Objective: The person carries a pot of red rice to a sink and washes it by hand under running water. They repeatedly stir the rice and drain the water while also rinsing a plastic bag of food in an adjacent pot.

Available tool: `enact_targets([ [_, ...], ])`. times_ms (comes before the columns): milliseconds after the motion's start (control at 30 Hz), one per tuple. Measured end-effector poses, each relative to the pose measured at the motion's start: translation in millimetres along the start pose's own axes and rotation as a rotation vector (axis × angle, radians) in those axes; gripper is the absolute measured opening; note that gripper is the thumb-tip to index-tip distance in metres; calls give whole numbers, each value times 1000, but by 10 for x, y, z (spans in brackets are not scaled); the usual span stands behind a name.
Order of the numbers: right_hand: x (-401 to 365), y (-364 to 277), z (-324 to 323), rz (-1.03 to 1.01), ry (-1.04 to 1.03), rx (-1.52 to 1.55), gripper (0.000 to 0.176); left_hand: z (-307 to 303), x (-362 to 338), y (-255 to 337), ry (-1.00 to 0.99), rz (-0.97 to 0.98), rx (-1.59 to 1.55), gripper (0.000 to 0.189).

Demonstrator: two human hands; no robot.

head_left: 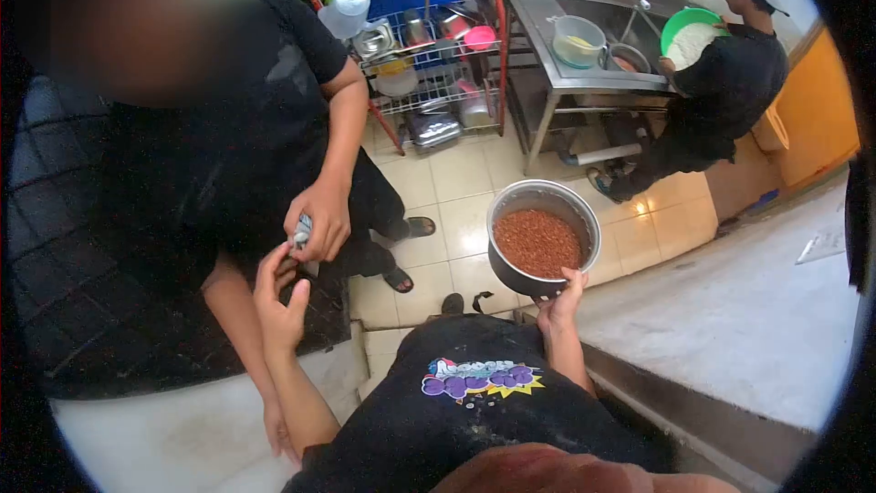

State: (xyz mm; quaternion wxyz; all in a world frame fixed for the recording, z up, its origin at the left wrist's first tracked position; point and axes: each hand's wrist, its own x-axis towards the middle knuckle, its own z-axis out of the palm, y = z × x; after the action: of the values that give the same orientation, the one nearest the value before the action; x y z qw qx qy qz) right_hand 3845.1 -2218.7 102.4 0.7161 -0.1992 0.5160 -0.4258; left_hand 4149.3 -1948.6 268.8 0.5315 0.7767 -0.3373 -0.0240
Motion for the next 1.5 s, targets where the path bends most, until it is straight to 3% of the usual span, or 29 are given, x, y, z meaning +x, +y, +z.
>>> enact_targets([
  [67, 50, 81, -81, 9, -2, 28, 59, -20, -213, -32, 18, 52, 379, 42],
  [100, 50, 70, -92, -9, -9, 35, 58, 73, -346, -113, 121, -30, 333, 40],
  [133, 56, 63, -82, -29, -20, 39, 58, 209, -439, -8, 218, -254, 244, 38],
  [167, 66, 70, -72, -63, -68, 58, 58, 258, -472, 11, 109, -407, 389, 44],
  [200, 9, 12, -16, -24, 5, 40, 58, 294, -500, 41, -210, -599, 679, 59],
  [233, 32, 1, -24, -13, -18, 71, 69, 379, -579, 113, -452, -663, 917, 72],
  [267, 26, -14, -55, 0, -33, 97, 80, 432, -606, 98, -740, -729, 938, 79],
  [300, 30, -16, -45, 3, -35, 96, 80, 476, -557, 77, -1055, -638, 765, 72],
  [333, 28, -13, -27, 5, -29, 103, 80, 527, -535, 74, -1056, -640, 764, 72],
  [400, 49, 14, -72, 1, -13, 91, 80, 737, -491, 241, -943, -231, 115, 63],
  [467, 178, 155, -149, -71, -26, 8, 59, 1005, -318, 399, -722, -73, -237, 62],
  [567, -44, -10, 23, -29, -26, 1, 61, 1272, -139, 376, -635, 94, -183, 70],
  [600, -68, -39, 30, 1, -13, -14, 62, 1326, -119, 294, -654, 108, -196, 70],
  [667, -45, 2, -67, 4, -36, -8, 64, 1379, -131, 104, -401, -5, -465, 71],
  [700, -104, -34, -10, -1, -48, -1, 72, 1282, -77, 111, -299, -115, -457, 63],
  [800, -178, -55, -4, -1, -56, -32, 84, 1128, 87, -194, -179, 8, -556, 56],
  [933, -352, -110, 28, -31, -32, -28, 80, 1509, 111, 0, -274, 54, -398, 59],
  [1000, -413, -103, -33, -99, -96, -6, 76, 1529, 5, -18, -669, 252, 69, 55],
  [1033, -314, 11, -164, -123, -96, 14, 75, 1538, -62, 1, -673, 261, 68, 55],
  [1100, -378, -35, -178, -113, -96, 25, 77, 1597, -197, 115, -1164, 123, -73, 51],
  [1133, -405, -72, -174, -99, -101, 25, 78, 1631, -248, 157, -1178, 136, -76, 51],
  [1200, -475, -361, -67, -11, -56, -29, 82, 1821, -338, 255, -1403, -260, -313, 57],
  [1233, -394, -293, -106, -70, -103, -26, 83, 1836, -377, 249, -1334, -115, -255, 56],
  [1267, -366, -255, -110, -127, -153, -25, 84, 1825, -425, 242, -1347, -115, -258, 56],
  [1333, -346, -239, -138, -116, -177, -26, 87, 1817, -457, 224, -1176, 33, -108, 54],
  [1400, -391, -230, -65, -99, -81, -54, 70, 1823, -465, 128, -1112, 49, -130, 53],
  [1467, -406, -234, -68, -58, -70, -58, 71, 1838, -503, -64, -790, -190, -422, 52],
  [1500, -386, -222, -65, -59, -46, -78, 71, 1909, -521, -437, -642, -16, -264, 55],
])
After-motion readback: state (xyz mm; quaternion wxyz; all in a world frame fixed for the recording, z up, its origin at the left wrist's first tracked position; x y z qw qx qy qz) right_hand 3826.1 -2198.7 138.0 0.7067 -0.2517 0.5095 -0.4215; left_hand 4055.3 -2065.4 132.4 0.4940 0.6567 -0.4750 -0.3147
